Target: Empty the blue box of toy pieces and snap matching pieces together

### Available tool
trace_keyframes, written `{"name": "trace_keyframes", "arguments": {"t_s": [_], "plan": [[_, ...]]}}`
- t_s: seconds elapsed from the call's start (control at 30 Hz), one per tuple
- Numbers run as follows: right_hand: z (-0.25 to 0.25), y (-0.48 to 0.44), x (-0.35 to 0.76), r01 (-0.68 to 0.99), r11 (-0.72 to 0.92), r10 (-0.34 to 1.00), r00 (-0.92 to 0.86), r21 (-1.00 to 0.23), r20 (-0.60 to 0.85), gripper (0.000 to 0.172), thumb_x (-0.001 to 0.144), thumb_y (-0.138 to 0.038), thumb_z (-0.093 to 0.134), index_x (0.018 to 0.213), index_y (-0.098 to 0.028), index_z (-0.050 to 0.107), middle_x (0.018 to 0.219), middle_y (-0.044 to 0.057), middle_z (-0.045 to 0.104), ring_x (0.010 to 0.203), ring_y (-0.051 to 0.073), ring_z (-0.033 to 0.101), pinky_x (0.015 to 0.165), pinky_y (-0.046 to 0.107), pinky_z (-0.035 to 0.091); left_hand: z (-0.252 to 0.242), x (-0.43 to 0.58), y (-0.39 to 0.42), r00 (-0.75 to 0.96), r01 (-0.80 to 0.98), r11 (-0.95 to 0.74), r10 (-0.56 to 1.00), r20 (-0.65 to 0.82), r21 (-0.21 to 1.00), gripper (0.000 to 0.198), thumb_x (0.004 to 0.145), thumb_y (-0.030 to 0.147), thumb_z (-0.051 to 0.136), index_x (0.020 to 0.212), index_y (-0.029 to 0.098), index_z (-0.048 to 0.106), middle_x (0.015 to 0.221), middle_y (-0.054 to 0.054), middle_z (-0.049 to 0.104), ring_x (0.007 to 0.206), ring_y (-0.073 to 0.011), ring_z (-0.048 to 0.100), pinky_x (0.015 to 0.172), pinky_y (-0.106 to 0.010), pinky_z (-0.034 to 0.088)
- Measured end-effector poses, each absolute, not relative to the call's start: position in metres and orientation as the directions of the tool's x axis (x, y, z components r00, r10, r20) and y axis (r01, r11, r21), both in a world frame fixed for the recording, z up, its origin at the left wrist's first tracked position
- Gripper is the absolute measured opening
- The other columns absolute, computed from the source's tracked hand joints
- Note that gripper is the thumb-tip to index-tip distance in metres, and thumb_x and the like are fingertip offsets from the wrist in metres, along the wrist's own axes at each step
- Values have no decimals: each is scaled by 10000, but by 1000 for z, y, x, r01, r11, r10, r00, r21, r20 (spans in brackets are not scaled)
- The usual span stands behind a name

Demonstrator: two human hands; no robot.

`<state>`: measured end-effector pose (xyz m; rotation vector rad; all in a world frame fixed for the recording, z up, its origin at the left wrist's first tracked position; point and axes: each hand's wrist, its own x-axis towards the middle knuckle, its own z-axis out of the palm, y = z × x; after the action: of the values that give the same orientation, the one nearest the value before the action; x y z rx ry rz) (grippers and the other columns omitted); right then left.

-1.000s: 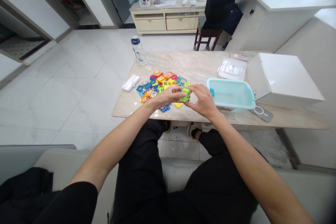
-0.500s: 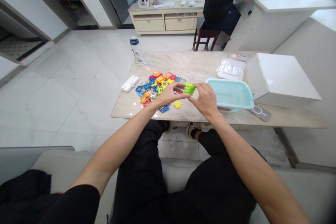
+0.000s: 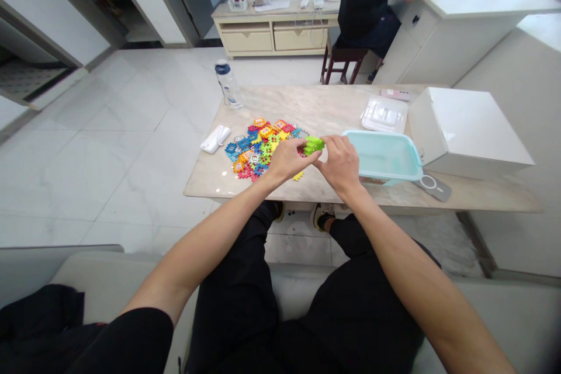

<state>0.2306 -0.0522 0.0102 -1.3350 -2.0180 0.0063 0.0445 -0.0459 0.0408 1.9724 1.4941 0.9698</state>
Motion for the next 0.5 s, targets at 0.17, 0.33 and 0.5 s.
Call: {"name": "trace_keyframes", "arguments": {"t_s": [0.17, 0.33, 0.5], "plan": [[10, -52, 230, 805, 483, 779, -216, -344, 589, 419, 976, -277, 729, 1389, -211, 703, 1309, 183, 762, 1194, 413, 634, 966, 558, 546, 41, 45, -46, 161, 645, -299, 953, 257, 704, 314, 926, 500, 789, 822, 205, 768, 824, -65, 788, 793, -236, 702, 790, -345, 505], [10, -52, 230, 811, 485, 772, -221, -327, 595, 415, 976, -275, 726, 1382, -196, 706, 1311, 187, 763, 1188, 411, 638, 954, 552, 547, 41, 45, -45, 155, 642, -294, 954, 255, 708, 303, 930, 483, 801, 850, 190, 802, 854, -85, 809, 813, -255, 732, 812, -357, 518], [11, -53, 230, 801, 494, 777, -231, -340, 585, 435, 972, -264, 719, 1402, -208, 695, 1327, 187, 753, 1207, 414, 626, 973, 558, 538, 41, 45, -45, 118, 614, -268, 961, 250, 742, 273, 903, 469, 839, 875, 198, 834, 864, -90, 814, 831, -263, 740, 858, -368, 537]]}}
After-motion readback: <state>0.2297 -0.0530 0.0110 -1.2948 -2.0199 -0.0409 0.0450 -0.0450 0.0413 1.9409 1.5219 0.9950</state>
